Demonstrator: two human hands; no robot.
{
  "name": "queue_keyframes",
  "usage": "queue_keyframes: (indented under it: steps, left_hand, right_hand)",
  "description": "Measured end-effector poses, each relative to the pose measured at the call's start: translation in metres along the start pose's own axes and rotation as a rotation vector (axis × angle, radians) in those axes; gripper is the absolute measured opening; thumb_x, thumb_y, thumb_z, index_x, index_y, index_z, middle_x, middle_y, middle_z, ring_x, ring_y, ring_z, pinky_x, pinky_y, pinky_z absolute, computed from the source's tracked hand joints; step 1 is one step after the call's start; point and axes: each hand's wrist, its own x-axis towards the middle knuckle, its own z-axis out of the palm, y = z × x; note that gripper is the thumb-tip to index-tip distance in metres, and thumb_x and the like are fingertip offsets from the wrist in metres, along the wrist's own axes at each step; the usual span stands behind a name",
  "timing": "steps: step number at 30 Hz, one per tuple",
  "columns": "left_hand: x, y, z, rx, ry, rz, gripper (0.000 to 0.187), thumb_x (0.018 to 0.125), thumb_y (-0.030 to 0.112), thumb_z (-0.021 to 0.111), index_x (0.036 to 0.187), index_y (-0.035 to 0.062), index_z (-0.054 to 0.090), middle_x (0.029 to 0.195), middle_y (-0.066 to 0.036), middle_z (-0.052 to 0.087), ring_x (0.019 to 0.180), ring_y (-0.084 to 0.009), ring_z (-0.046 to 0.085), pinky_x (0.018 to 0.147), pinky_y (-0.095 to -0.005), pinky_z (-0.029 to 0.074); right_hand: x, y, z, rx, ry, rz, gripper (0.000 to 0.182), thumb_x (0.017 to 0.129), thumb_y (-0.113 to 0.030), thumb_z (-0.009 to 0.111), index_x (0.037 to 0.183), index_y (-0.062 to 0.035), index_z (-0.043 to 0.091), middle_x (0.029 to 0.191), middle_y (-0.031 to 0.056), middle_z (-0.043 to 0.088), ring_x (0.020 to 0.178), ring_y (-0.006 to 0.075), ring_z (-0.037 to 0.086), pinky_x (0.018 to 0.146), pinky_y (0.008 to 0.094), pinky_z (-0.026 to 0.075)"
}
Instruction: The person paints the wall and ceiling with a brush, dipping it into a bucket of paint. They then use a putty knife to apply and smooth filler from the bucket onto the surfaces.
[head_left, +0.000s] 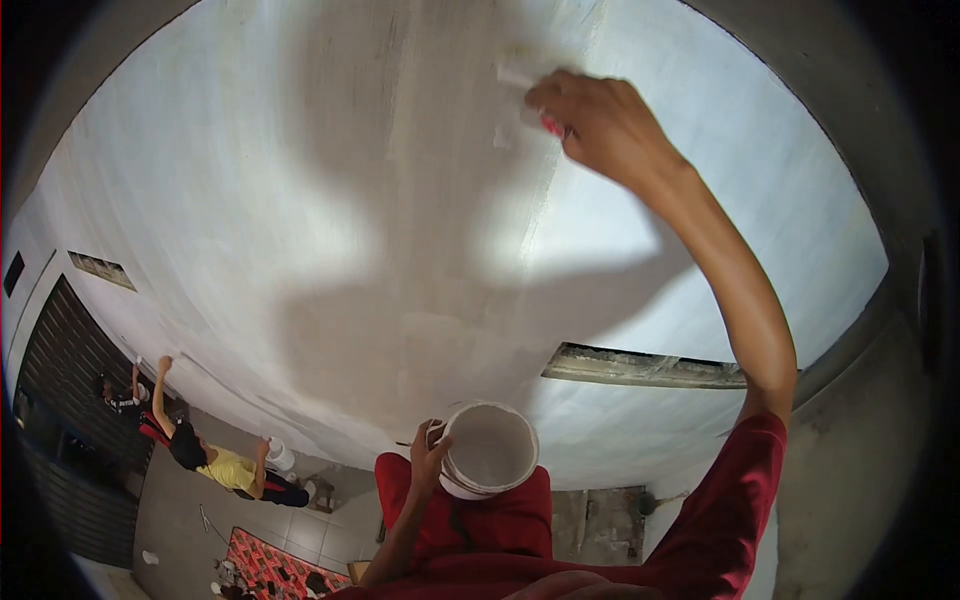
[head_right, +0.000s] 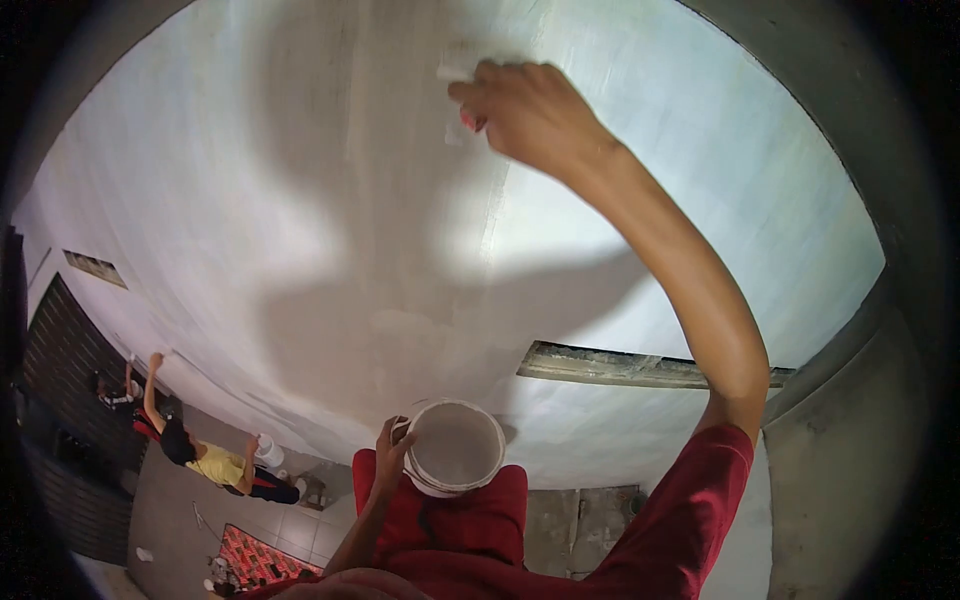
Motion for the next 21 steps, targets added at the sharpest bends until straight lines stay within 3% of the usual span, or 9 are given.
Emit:
queue_keyframes:
  steps: [2,6,8,10,11,14,17,20,21]
  left_hand:
    - [0.000,0.005,0.001,0.009,-0.003,0.005,0.054,0.082,0.011,0.065,0.128,-0.0055,0.041,0.118,-0.022,0.057,0.109,-0.0255,0.057,0.090,-0.0335,0.046]
    - [0.000,0.006,0.000,0.035,-0.019,-0.002,0.053,0.082,0.011,0.065,0.127,-0.0051,0.042,0.117,-0.022,0.058,0.108,-0.0256,0.058,0.090,-0.0338,0.046]
    - [-0.004,0.006,0.001,0.028,-0.011,0.013,0.053,0.082,0.011,0.065,0.127,-0.0052,0.042,0.116,-0.022,0.059,0.108,-0.0256,0.058,0.090,-0.0339,0.046]
    - [-0.006,0.005,0.000,0.038,0.005,0.027,0.053,0.082,0.012,0.065,0.126,-0.0052,0.042,0.116,-0.022,0.059,0.107,-0.0256,0.058,0.090,-0.0338,0.047]
    - [-0.006,0.003,0.000,0.040,0.014,0.034,0.053,0.082,0.012,0.065,0.126,-0.0052,0.042,0.116,-0.022,0.059,0.106,-0.0256,0.059,0.090,-0.0337,0.047]
    - [-0.007,0.001,-0.003,-0.001,-0.016,0.024,0.054,0.082,0.014,0.066,0.126,-0.0055,0.042,0.116,-0.023,0.059,0.106,-0.0260,0.059,0.090,-0.0342,0.047]
    - [-0.006,0.003,-0.004,0.041,-0.026,0.022,0.055,0.082,0.016,0.067,0.126,-0.0058,0.042,0.117,-0.023,0.058,0.108,-0.0261,0.058,0.090,-0.0345,0.046]
    - [-0.008,0.006,-0.003,0.041,-0.016,0.020,0.057,0.082,0.018,0.067,0.127,-0.0061,0.042,0.118,-0.023,0.057,0.109,-0.0269,0.057,0.091,-0.0347,0.045]
    - [-0.008,0.005,-0.004,0.036,-0.017,0.025,0.057,0.082,0.018,0.067,0.128,-0.0060,0.041,0.119,-0.023,0.057,0.109,-0.0271,0.057,0.092,-0.0348,0.045]
  right_hand:
    - [-0.006,-0.016,-0.015,0.162,-0.230,0.091,0.011,0.079,-0.006,0.058,0.087,-0.0081,0.064,0.079,0.0103,0.063,0.074,0.0267,0.061,0.069,0.0380,0.049]
    - [0.012,0.005,-0.021,0.379,-0.198,0.103,0.011,0.084,-0.012,0.062,0.092,-0.0035,0.064,0.078,0.0136,0.061,0.067,0.0219,0.056,0.068,0.0334,0.048]
    - [0.032,0.020,-0.041,0.356,-0.332,0.353,0.013,0.084,-0.013,0.063,0.094,-0.0049,0.064,0.083,0.0136,0.062,0.069,0.0221,0.058,0.068,0.0322,0.049]
    - [0.038,0.053,-0.036,0.461,0.067,0.060,0.019,0.082,-0.012,0.063,0.101,-0.0086,0.065,0.093,0.0117,0.064,0.075,0.0239,0.062,0.069,0.0328,0.051]
    - [0.051,0.032,-0.072,0.403,-0.040,0.278,0.019,0.073,-0.002,0.062,0.091,-0.0016,0.067,0.090,0.0183,0.067,0.080,0.0296,0.066,0.069,0.0369,0.055]
    - [0.058,0.034,-0.087,0.131,0.134,0.169,0.014,0.076,0.002,0.059,0.087,0.0017,0.068,0.081,0.0148,0.069,0.074,0.0262,0.066,0.067,0.0349,0.053]
    - [0.053,0.055,-0.050,-0.070,0.303,-0.118,0.011,0.080,0.003,0.057,0.085,0.0032,0.067,0.075,0.0098,0.068,0.067,0.0187,0.062,0.064,0.0323,0.051]
    - [0.022,0.030,-0.019,-0.186,-0.050,0.069,0.024,0.079,-0.008,0.063,0.103,-0.0112,0.064,0.102,0.0099,0.064,0.086,0.0237,0.064,0.070,0.0345,0.053]
    - [0.008,0.017,-0.007,-0.128,0.021,0.001,0.016,0.076,-0.007,0.062,0.092,-0.0103,0.063,0.090,0.0098,0.062,0.079,0.0251,0.063,0.067,0.0370,0.051]
